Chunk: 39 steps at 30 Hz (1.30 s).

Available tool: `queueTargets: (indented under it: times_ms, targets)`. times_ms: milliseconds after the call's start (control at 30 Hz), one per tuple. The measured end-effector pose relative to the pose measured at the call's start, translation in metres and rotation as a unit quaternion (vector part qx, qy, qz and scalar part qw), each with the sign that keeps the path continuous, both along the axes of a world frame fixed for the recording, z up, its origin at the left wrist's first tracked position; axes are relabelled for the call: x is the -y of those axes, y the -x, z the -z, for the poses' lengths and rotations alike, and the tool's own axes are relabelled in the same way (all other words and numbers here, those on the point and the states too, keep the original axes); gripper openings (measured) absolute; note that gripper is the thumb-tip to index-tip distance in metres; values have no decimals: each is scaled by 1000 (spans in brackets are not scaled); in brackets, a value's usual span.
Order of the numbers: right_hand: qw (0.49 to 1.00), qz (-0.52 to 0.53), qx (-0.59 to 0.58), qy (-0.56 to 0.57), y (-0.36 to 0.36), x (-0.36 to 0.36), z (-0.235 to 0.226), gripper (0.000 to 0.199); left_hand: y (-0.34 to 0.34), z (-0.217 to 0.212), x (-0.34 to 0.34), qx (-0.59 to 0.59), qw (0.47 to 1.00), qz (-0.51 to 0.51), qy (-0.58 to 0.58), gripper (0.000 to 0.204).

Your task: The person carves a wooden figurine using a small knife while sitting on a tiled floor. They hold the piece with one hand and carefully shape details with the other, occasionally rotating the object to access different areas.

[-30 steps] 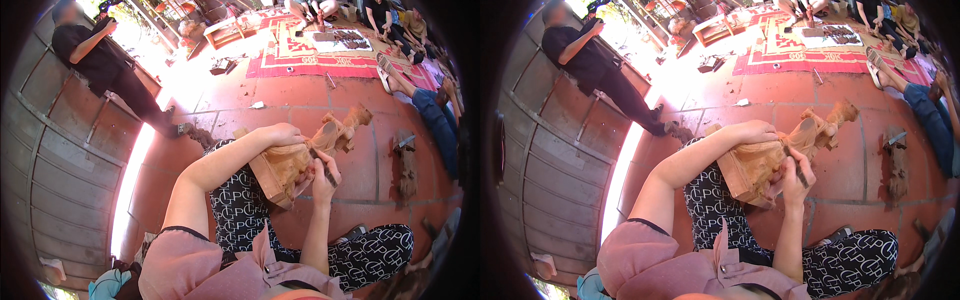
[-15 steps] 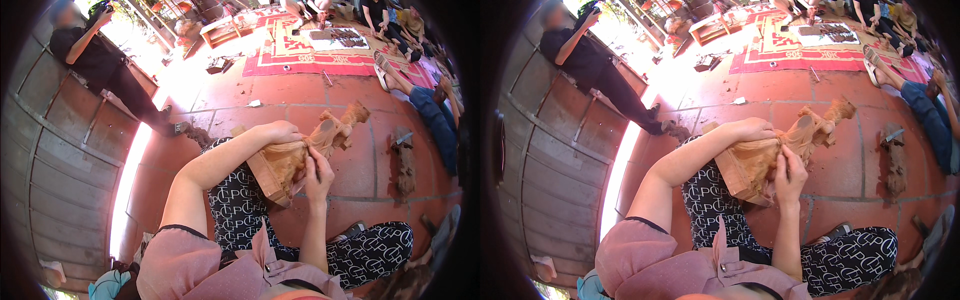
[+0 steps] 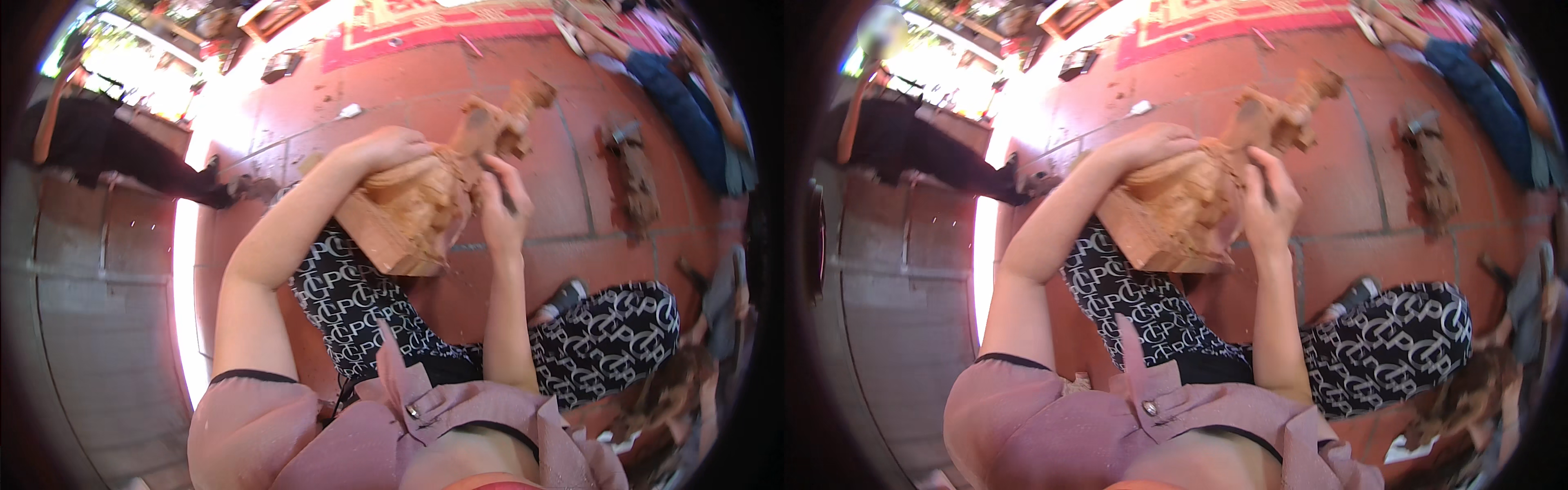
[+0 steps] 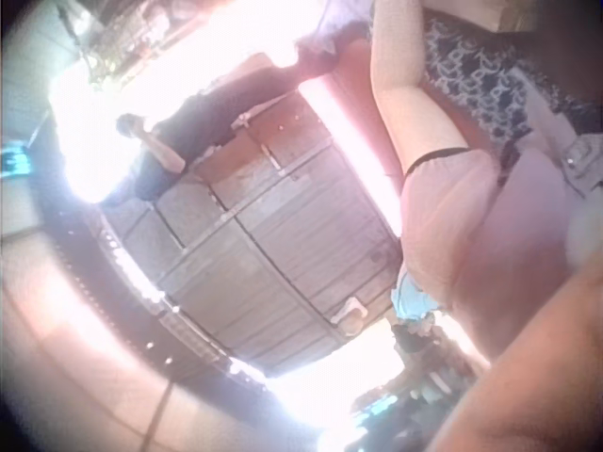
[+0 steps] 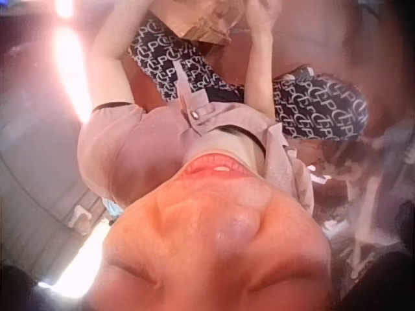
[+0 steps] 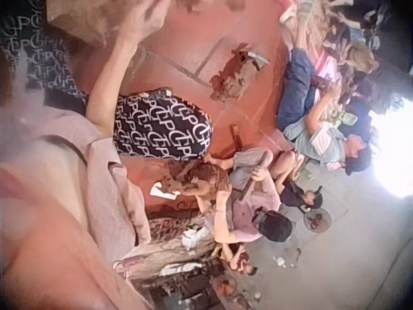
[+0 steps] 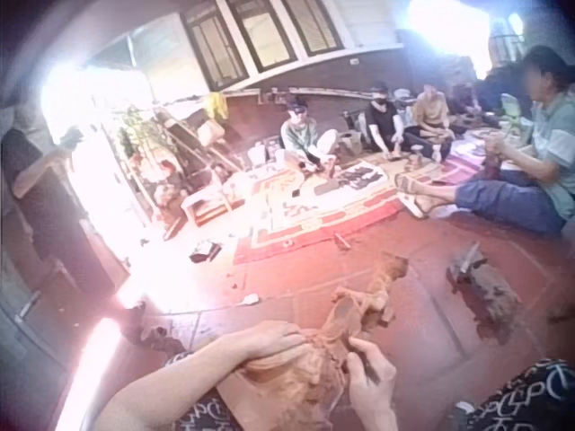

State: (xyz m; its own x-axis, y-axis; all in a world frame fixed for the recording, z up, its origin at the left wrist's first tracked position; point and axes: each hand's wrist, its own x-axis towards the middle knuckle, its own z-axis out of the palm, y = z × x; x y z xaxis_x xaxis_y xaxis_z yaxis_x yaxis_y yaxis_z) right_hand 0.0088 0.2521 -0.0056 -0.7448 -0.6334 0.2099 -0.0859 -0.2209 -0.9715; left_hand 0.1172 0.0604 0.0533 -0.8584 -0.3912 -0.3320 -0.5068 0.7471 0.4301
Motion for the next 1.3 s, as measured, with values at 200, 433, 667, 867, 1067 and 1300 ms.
queueTargets:
  times_ms: [200,433,667,867,1067,1300]
  targets:
    - [991,-41,111,59,9,-3,-1,20,-3,-8,-4,15,999,-21,-24,37]
    - [982,75,157,71,7,5,31,17,2,-8,-5,15,999,-30,-40,35]
    - [991,108,55,61,-9,13,44,14,-4,-5,-3,-17,999,-25,-23,36]
    - [990,117,45,69,-9,10,39,14,-1,-3,-4,-16,1000,-8,-17,36]
    - [992,117,-34,39,-11,10,41,13,-5,-3,-2,11,999,-18,-32,35]
    - [983,101,-155,2,-17,8,22,16,5,15,7,-3,1000,-9,5,39]
